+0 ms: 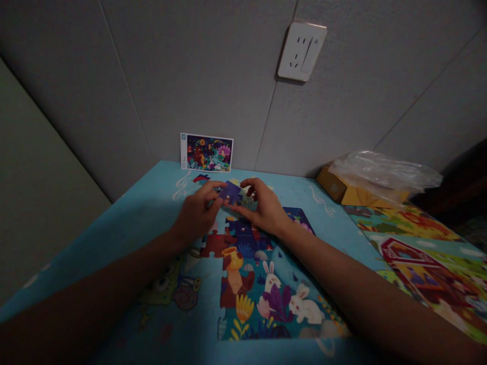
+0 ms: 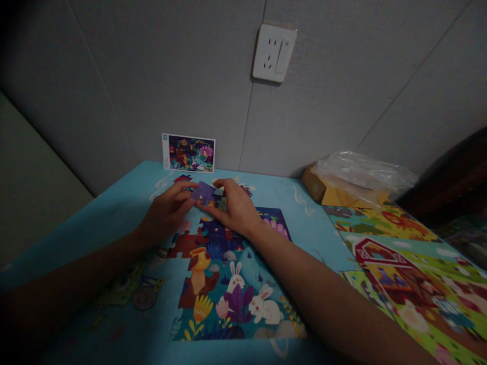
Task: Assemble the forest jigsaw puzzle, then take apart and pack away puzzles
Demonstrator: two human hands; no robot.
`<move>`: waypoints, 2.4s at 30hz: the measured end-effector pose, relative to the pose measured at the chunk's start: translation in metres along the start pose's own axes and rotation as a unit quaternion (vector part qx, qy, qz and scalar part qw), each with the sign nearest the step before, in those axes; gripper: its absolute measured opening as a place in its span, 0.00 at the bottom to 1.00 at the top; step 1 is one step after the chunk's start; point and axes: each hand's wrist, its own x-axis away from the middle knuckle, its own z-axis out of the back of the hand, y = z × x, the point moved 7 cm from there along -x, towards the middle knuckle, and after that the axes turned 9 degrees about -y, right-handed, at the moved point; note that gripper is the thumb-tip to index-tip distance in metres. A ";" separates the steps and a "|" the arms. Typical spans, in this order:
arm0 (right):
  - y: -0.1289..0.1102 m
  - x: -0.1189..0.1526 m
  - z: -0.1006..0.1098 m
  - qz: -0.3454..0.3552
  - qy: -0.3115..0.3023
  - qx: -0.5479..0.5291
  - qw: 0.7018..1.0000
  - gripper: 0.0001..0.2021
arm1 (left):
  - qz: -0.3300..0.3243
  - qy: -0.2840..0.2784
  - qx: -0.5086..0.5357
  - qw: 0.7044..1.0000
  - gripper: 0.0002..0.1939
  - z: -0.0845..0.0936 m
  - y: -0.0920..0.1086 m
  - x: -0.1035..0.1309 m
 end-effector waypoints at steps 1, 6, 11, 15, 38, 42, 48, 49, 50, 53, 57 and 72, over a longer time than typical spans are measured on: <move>0.003 -0.001 0.000 -0.038 -0.021 0.016 0.999 0.28 | 0.010 0.006 -0.007 1.000 0.14 0.002 -0.004 -0.001; 0.007 -0.002 -0.011 -0.084 -0.242 0.127 0.958 0.30 | 0.027 0.040 -0.059 0.997 0.10 0.009 -0.012 -0.004; 0.011 0.005 -0.019 -0.078 -0.342 0.128 0.928 0.25 | 0.030 0.042 -0.104 0.993 0.09 0.010 -0.010 -0.004; 0.010 0.006 -0.022 -0.081 -0.347 0.131 0.925 0.24 | 0.024 0.040 -0.124 0.991 0.09 0.010 -0.008 -0.004; 0.068 0.010 0.013 -0.216 0.089 0.160 0.959 0.21 | 0.088 0.044 -0.251 0.963 0.21 0.010 -0.027 -0.004; 0.048 0.001 -0.004 -0.071 0.013 0.127 0.989 0.17 | 0.163 0.001 -0.319 0.934 0.25 0.003 -0.037 0.000; 0.030 -0.002 -0.028 0.023 -0.098 0.112 0.989 0.15 | 0.161 0.047 -0.309 0.936 0.21 0.009 -0.028 0.001; 0.031 -0.002 -0.028 0.022 -0.100 0.109 0.989 0.15 | 0.130 0.051 -0.299 0.944 0.18 0.009 -0.024 -0.001; 0.031 -0.002 -0.028 0.021 -0.097 0.106 0.989 0.15 | 0.092 0.048 -0.284 0.953 0.15 0.009 -0.020 -0.003; 0.034 -0.003 -0.027 0.020 -0.087 0.100 0.991 0.13 | -0.036 -0.005 -0.204 0.978 0.11 -0.001 -0.007 -0.006; 0.035 -0.003 -0.028 0.021 -0.079 0.104 0.991 0.13 | -0.154 -0.130 -0.156 0.967 0.12 -0.026 0.007 0.003; 0.036 -0.003 -0.026 -0.009 -0.053 0.078 0.996 0.08 | -0.164 -0.160 -0.149 0.962 0.12 -0.030 0.009 0.005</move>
